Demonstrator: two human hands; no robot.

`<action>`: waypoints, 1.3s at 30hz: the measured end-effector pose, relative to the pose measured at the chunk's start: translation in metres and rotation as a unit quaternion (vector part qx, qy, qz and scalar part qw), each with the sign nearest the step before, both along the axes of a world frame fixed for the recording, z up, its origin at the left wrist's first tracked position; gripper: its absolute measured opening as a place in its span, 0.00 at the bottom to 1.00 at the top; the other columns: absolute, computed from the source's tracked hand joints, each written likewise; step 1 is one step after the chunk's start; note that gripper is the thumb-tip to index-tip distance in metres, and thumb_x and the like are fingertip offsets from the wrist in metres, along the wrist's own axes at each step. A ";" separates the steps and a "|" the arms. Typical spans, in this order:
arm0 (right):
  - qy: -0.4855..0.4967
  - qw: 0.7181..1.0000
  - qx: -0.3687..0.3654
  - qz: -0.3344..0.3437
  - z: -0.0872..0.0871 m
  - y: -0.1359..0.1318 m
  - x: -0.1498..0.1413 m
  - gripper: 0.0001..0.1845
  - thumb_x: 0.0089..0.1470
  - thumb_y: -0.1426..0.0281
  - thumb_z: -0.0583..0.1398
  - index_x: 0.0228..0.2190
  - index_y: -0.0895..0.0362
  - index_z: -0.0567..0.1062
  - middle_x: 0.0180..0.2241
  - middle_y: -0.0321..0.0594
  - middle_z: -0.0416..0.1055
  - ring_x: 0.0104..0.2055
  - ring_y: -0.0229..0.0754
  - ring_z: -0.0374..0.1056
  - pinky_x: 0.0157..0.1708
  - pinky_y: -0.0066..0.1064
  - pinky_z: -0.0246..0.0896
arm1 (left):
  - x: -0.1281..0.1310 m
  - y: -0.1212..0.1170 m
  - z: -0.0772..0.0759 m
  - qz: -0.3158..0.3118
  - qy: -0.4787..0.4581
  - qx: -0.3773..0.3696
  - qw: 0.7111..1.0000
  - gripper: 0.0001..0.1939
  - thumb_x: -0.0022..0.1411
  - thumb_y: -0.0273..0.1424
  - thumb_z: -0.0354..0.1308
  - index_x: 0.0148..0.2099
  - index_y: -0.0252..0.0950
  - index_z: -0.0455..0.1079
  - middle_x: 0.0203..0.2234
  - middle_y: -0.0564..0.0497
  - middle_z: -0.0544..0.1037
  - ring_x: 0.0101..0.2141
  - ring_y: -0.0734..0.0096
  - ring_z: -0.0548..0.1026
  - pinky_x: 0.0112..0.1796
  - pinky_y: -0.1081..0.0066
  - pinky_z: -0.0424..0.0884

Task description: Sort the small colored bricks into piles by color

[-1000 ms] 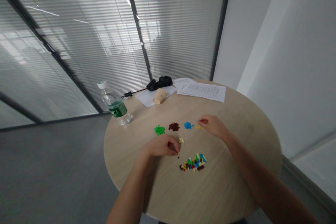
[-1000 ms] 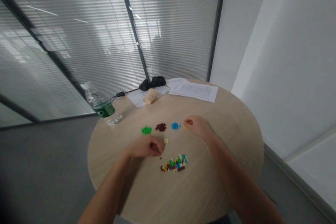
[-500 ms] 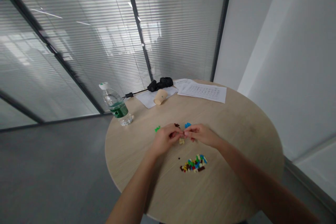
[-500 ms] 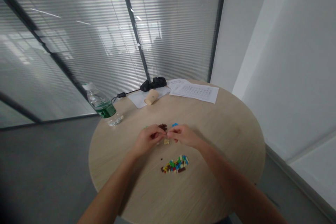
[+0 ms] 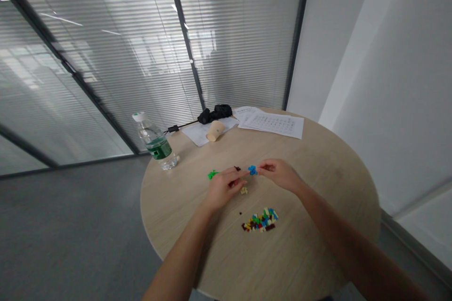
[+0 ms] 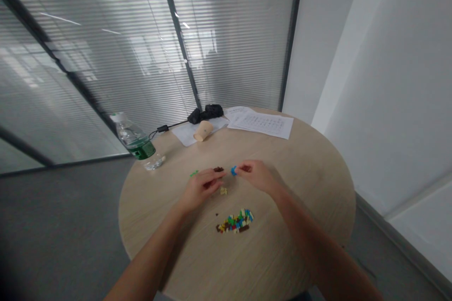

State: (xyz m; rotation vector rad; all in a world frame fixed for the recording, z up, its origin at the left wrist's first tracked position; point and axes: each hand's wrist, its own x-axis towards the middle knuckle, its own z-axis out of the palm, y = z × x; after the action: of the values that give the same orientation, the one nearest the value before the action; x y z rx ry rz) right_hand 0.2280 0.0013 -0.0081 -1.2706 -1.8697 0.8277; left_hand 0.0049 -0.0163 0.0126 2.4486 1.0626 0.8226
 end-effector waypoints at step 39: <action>-0.215 0.970 0.116 0.004 -0.011 0.013 0.025 0.09 0.51 0.75 0.58 0.24 0.58 0.78 0.29 0.41 0.75 0.31 0.38 0.68 0.33 0.27 0.58 | -0.003 0.001 0.003 0.002 0.119 0.013 0.993 0.10 0.63 0.29 0.52 0.40 0.37 0.75 0.35 0.51 0.80 0.35 0.70 0.76 0.36 0.73 0.68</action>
State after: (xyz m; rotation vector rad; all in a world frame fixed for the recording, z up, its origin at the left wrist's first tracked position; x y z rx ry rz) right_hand 0.2525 0.0143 -0.0187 -1.3689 -2.2341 0.3345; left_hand 0.0014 -0.0157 0.0152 2.6162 1.1451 0.5579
